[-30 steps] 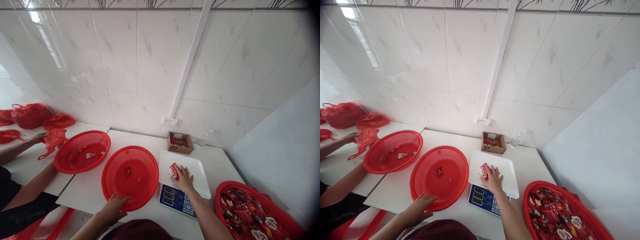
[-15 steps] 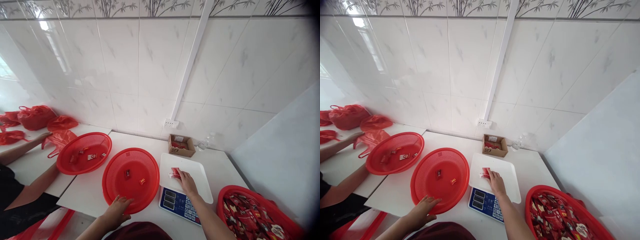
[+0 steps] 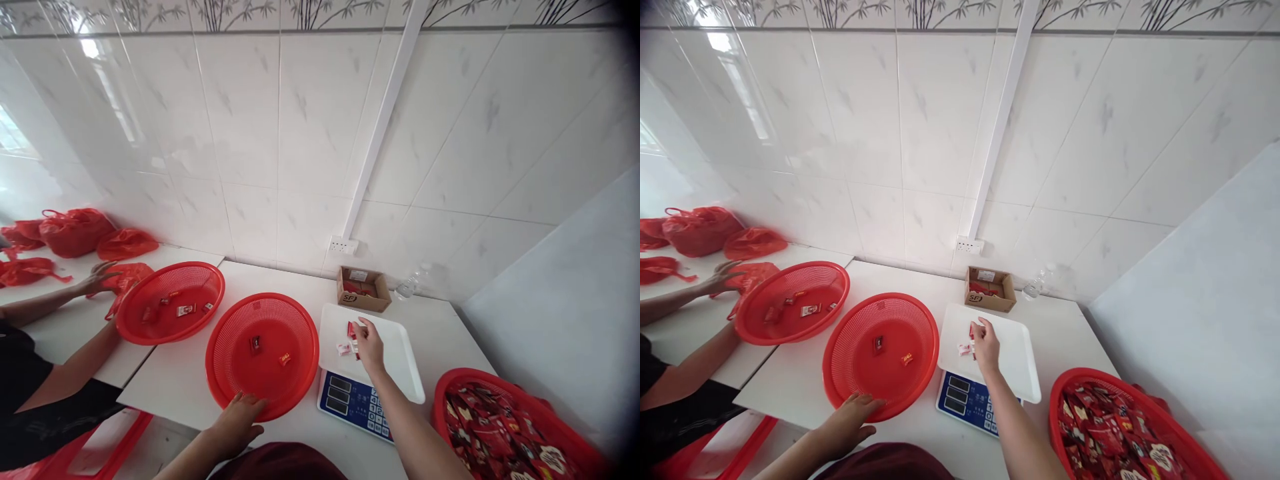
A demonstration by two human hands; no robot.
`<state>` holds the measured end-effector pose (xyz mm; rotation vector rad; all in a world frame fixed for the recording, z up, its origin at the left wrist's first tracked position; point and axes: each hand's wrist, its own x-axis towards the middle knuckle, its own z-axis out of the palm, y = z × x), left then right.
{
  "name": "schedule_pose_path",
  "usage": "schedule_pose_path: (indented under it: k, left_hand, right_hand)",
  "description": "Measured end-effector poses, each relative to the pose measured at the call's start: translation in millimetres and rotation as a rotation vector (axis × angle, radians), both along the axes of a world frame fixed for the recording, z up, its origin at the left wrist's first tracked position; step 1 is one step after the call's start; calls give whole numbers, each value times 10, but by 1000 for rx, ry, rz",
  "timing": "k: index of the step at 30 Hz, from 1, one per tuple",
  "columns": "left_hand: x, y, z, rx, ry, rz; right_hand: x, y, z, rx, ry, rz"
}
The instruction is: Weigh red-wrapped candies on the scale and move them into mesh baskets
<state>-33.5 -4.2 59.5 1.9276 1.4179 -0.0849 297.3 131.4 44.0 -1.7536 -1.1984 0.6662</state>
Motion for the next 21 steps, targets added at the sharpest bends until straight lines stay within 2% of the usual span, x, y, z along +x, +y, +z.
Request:
schedule_pose_path:
  k: [2, 4, 6, 7, 9, 11, 14, 16, 21]
  left_hand:
    - [3, 4, -11, 4, 17, -21]
    - [5, 12, -13, 7, 31, -39]
    - [3, 17, -7, 11, 35, -49]
    - [-1, 18, -1, 15, 38, -52]
    - [-15, 16, 24, 20, 49, -53]
    - [-35, 10, 63, 17, 61, -56]
    - [-70, 0, 132, 9, 78, -68]
    - [-89, -4, 169, 5, 91, -70]
    - [-120, -5, 169, 14, 63, -65]
  right_hand:
    - [-307, 15, 65, -7, 86, 152]
    - [-535, 16, 94, -25, 55, 369]
    - [-621, 18, 96, -56, -137, 517]
    - [-604, 23, 89, -89, -279, 538]
    - [-472, 46, 62, -206, -568, 499]
    - [-272, 70, 10, -367, -765, 442]
    - [-16, 61, -114, -518, -842, 402]
    - [66, 10, -208, -480, -833, 388]
    - [115, -146, -377, -218, -848, 324]
